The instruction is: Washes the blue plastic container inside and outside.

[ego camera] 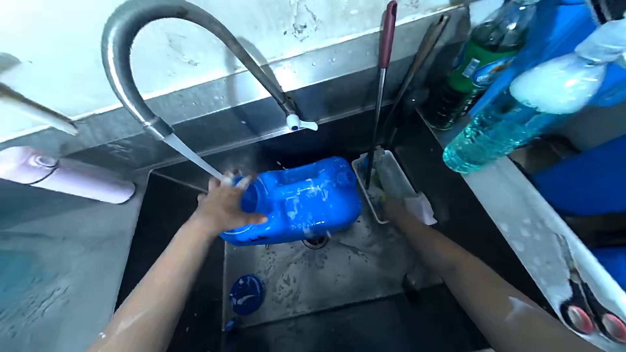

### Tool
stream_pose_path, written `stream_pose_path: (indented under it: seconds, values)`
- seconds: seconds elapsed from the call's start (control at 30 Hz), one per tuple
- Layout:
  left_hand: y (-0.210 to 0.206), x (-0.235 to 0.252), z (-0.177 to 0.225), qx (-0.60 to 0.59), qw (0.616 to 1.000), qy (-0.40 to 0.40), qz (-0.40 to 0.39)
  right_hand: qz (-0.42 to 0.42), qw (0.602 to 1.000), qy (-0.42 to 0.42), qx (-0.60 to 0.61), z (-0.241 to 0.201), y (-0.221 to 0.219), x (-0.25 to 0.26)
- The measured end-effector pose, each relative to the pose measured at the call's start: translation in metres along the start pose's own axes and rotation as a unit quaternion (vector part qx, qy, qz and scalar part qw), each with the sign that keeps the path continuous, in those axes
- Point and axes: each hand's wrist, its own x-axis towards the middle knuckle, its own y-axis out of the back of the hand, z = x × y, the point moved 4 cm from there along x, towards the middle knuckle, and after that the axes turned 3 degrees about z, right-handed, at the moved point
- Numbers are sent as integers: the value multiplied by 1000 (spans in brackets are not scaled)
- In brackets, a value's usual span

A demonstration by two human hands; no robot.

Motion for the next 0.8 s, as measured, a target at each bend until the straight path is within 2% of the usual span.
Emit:
stream_pose_path:
  seconds: [0.03,0.1,0.2,0.27,0.3,0.37,0.43,0.5,0.53,0.57,0.6,0.63,0.73,0.8]
  values:
    - [-10,3,-15,-12,1000,25,6,3,1000,2,-29,1,7,-1]
    - [-22,12,-23,-55,996,8,75,36,997,26,-61,-10,41,-11]
    - [-26,24,-12,-61,989,-23,132,174,977,112,48,-55,133,-43]
    - [-29,23,-6,-59,988,-41,134,283,915,245,153,-117,182,-86]
    - [-32,21,-5,-59,990,-42,125,299,882,317,180,-162,194,-114]
    - [-33,13,-5,-59,992,-37,106,263,836,441,192,-265,183,-153]
    - [-33,-1,-5,-58,995,-24,77,180,819,526,141,-359,132,-159]
    - [-28,-16,-2,-36,999,-4,30,185,791,576,91,-409,86,-141]
    - [-24,-21,-1,-25,1000,4,14,144,834,524,100,-420,86,-149]
    - [-22,-23,-1,-21,1000,8,9,102,872,458,140,-422,95,-160]
    - [-22,-22,-2,-28,999,9,14,91,890,408,181,-414,106,-170]
    - [-22,-20,-3,-41,999,6,24,116,891,387,208,-396,119,-179]
    - [-25,-18,-8,-85,993,-25,76,300,872,361,137,-306,183,-212]
    - [-26,-18,-11,-90,991,-41,90,443,859,256,22,-225,254,-244]
